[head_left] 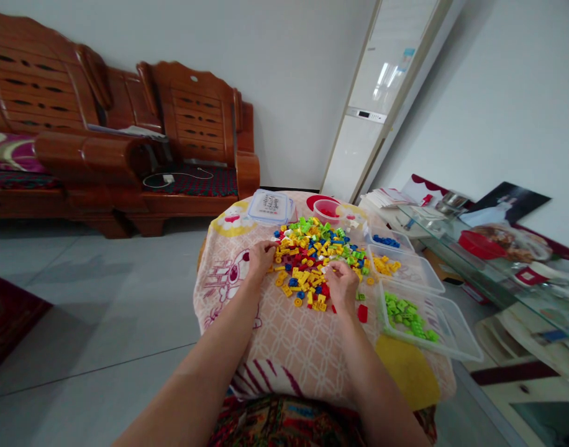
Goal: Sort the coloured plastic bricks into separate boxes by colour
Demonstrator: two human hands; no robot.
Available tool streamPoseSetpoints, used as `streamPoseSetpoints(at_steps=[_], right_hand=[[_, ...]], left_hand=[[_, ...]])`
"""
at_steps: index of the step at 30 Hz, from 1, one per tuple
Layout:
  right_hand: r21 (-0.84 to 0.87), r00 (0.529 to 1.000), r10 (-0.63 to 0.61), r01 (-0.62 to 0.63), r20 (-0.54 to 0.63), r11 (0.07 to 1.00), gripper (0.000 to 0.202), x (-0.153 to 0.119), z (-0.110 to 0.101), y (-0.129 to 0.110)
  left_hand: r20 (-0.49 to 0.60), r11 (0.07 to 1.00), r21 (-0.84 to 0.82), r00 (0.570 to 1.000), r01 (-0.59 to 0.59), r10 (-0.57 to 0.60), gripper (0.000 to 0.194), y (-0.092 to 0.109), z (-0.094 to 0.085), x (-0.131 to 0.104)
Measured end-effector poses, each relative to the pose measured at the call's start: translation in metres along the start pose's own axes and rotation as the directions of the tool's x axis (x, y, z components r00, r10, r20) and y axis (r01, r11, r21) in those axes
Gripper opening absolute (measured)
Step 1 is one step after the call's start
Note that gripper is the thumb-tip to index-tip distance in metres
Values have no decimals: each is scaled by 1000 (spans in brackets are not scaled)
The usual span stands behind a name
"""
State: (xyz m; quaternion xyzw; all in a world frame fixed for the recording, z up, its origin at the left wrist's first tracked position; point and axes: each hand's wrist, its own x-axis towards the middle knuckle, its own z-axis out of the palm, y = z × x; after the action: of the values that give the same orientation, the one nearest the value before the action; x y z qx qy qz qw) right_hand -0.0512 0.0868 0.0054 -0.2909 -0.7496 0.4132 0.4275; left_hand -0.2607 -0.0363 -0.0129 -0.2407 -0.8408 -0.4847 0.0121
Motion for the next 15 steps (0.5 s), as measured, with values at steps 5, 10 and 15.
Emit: streamPoseSetpoints(at_steps=[5, 10, 15], right_hand=[[230, 957, 266, -286, 115, 930, 27, 1, -20, 8], [293, 939, 300, -243, -169, 925, 38, 97, -39, 4], [-46, 949, 45, -62, -313, 997, 44, 141, -62, -1]], left_hand=[[8, 1000, -15, 1000, 18, -18, 31, -1, 2, 1], [7, 1000, -19, 1000, 11, -11, 31, -2, 1, 1], [6, 1000, -16, 1000, 10, -10, 30, -4, 1, 3]])
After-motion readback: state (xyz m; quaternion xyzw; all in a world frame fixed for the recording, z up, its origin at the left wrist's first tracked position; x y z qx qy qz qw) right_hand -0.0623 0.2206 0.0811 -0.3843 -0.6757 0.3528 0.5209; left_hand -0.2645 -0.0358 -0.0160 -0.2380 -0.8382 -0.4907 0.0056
